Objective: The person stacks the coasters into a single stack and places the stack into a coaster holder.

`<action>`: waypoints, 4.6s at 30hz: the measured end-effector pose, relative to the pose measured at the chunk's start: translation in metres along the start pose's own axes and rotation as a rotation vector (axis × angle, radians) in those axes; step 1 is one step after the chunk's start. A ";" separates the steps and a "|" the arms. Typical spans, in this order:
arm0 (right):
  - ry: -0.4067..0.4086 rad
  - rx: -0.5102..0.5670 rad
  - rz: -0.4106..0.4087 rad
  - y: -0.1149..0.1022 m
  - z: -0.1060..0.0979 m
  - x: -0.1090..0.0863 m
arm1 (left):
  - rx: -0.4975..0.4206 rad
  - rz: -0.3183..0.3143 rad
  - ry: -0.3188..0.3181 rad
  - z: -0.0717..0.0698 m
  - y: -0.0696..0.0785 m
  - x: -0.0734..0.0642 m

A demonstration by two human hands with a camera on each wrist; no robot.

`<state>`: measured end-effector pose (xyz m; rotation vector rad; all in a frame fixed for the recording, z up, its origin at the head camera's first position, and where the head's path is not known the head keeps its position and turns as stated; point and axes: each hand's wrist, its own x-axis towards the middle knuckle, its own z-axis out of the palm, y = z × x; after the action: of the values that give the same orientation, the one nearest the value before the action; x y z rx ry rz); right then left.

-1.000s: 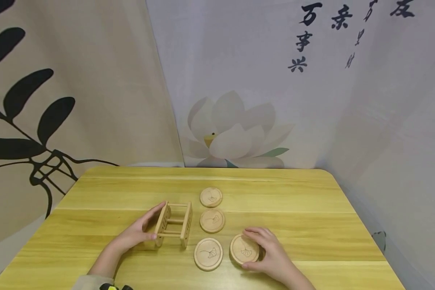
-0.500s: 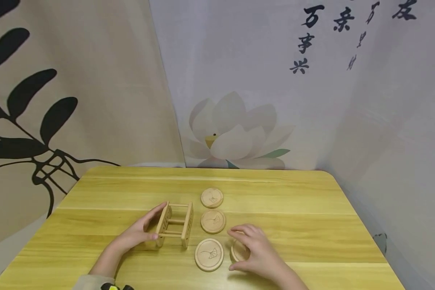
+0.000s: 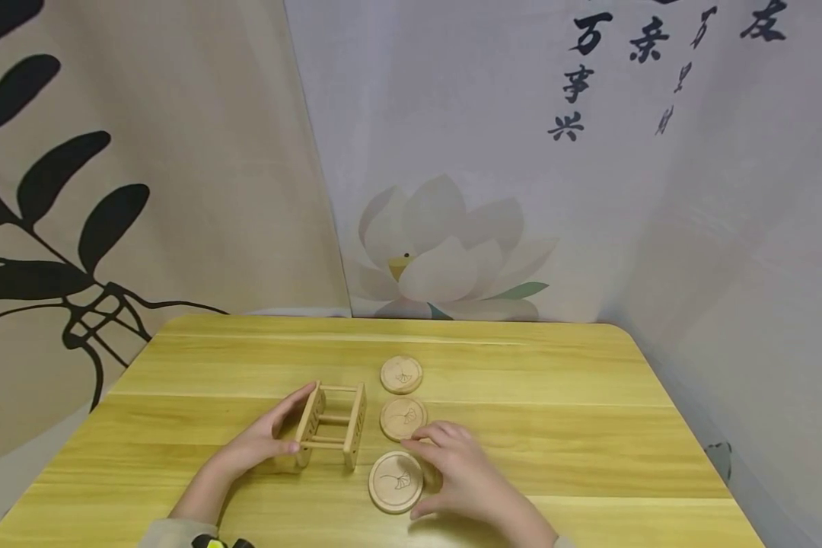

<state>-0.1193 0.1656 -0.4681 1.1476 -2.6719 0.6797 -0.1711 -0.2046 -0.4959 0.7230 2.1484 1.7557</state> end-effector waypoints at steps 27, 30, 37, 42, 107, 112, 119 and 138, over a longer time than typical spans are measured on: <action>-0.139 -0.097 -0.109 -0.010 0.016 0.025 | 0.011 -0.008 0.000 0.000 0.001 0.000; -0.144 -0.110 -0.103 -0.010 0.017 0.024 | 0.000 -0.006 0.002 0.000 0.001 0.000; -0.153 -0.112 -0.087 -0.009 0.019 0.023 | -0.009 0.001 -0.001 0.000 0.000 -0.001; -0.157 -0.108 -0.081 -0.010 0.020 0.024 | -0.009 0.001 -0.004 0.000 0.000 0.000; 0.161 0.117 0.134 0.017 -0.022 -0.030 | 0.004 -0.013 0.006 -0.001 0.001 0.001; 0.175 0.109 0.146 0.023 -0.023 -0.038 | 0.002 -0.017 0.007 -0.001 0.002 0.001; 0.183 0.101 0.151 0.030 -0.024 -0.044 | -0.003 -0.017 0.010 -0.001 0.001 0.001; 0.148 0.109 0.182 0.035 -0.022 -0.057 | -0.007 -0.007 0.004 0.000 -0.001 0.000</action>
<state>-0.1054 0.2337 -0.4783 0.8464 -2.6621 0.9116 -0.1713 -0.2043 -0.4972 0.7098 2.1429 1.7617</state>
